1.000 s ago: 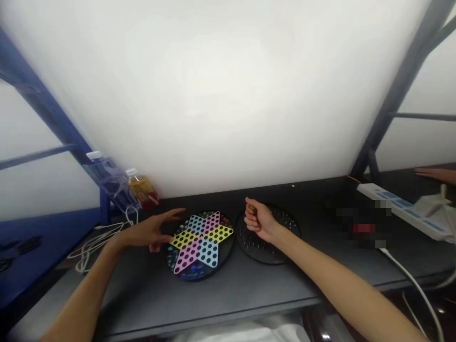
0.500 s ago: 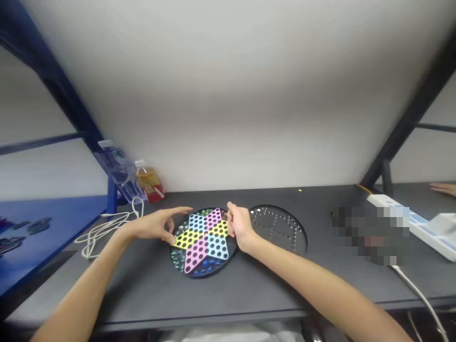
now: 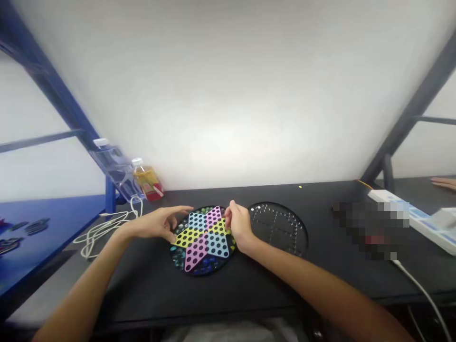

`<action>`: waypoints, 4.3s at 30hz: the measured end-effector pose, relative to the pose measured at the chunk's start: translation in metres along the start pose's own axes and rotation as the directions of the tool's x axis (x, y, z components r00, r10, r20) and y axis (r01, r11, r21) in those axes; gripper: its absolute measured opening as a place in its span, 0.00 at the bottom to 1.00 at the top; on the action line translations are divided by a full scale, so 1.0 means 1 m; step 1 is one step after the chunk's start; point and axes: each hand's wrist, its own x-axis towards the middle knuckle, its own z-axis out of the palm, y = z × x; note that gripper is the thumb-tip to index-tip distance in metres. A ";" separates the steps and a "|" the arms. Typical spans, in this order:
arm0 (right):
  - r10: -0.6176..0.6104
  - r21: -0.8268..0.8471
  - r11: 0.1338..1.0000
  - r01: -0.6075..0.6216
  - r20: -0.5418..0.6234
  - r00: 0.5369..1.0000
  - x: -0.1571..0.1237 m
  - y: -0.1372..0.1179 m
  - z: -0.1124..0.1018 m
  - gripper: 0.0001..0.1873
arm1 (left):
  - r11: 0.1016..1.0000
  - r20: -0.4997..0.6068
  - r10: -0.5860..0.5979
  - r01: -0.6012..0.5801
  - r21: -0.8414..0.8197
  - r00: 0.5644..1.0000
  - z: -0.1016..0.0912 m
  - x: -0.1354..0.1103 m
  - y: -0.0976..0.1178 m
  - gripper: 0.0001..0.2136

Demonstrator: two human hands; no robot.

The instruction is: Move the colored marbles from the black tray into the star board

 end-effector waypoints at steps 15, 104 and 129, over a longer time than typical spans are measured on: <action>-0.204 -0.493 0.721 0.487 0.520 0.829 -0.024 -0.040 -0.023 0.10 | 1.000 0.032 0.030 -0.030 -0.003 0.999 0.001 0.003 -0.005 0.48; 0.073 -0.988 -0.027 0.153 0.150 0.986 0.085 -0.052 -0.202 0.13 | 0.976 -0.361 0.059 0.022 0.216 0.931 0.012 0.040 -0.017 0.18; 0.049 -0.983 0.186 0.008 0.017 0.999 0.085 -0.055 -0.206 0.14 | 0.986 -0.114 -0.092 0.106 0.126 0.989 0.013 0.032 -0.013 0.21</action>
